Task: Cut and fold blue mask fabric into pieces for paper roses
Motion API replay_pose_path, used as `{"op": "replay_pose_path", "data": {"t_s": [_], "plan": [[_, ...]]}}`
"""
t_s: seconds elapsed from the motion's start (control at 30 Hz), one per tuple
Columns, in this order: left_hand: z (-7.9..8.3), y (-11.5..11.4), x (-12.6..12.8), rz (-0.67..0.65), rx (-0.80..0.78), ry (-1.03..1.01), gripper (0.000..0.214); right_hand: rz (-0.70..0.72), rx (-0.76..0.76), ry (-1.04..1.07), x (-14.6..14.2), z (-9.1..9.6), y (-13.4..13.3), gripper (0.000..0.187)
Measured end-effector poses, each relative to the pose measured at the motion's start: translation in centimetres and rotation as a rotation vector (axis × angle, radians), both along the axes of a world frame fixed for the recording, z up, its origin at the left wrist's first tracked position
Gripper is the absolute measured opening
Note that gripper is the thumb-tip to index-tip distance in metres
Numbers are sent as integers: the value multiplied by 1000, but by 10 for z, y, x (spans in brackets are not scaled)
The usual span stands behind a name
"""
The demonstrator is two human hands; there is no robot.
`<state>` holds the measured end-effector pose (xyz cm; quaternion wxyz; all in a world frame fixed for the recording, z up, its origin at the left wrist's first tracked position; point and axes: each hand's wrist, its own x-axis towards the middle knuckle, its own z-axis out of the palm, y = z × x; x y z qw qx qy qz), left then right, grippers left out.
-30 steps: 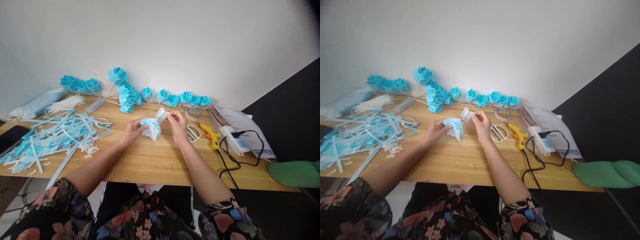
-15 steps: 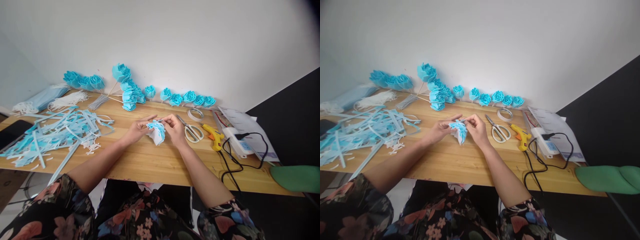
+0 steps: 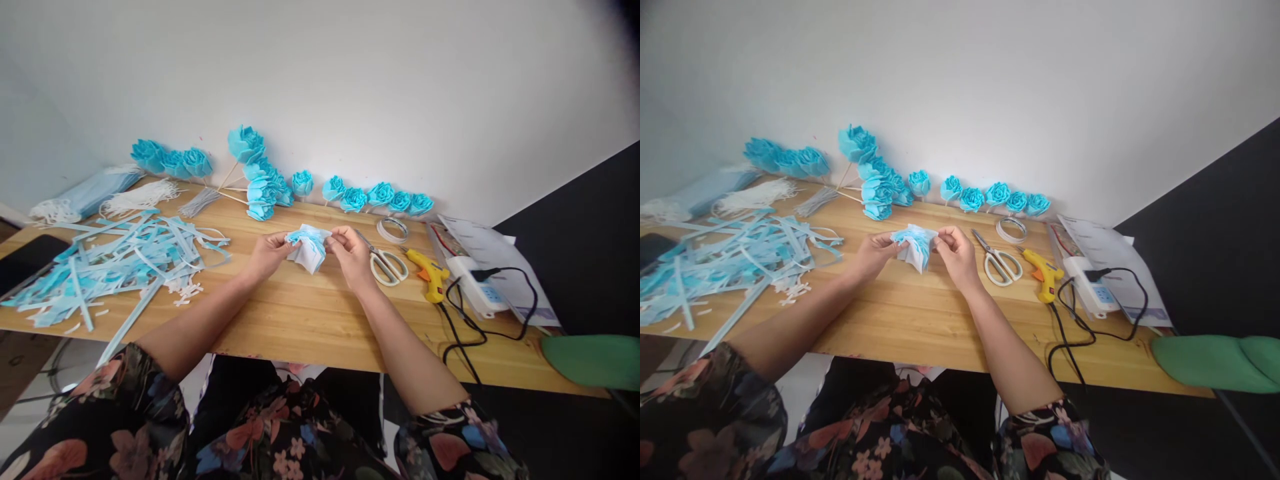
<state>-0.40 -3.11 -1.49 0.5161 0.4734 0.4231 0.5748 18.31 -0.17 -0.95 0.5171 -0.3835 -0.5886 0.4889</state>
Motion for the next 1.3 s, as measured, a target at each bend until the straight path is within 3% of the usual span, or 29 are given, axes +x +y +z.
{"op": "replay_pose_path", "data": {"t_s": [0.1,0.3,0.5,0.77,1.3], "plan": [[-4,2,0,3,4,36,40,-10,45,-9,2,-3,2,22],[-17,8,0,-32,-22,114,38,-245,277,-218,7,1,0,17],[-15,6,-1,-47,-2,156,40,-128,443,-378,5,10,-7,20],[-14,6,-2,-56,-9,168,39,-17,104,-235,5,-3,0,15],[-15,8,-2,-54,-4,157,37,58,99,-288,6,-9,3,15]]}}
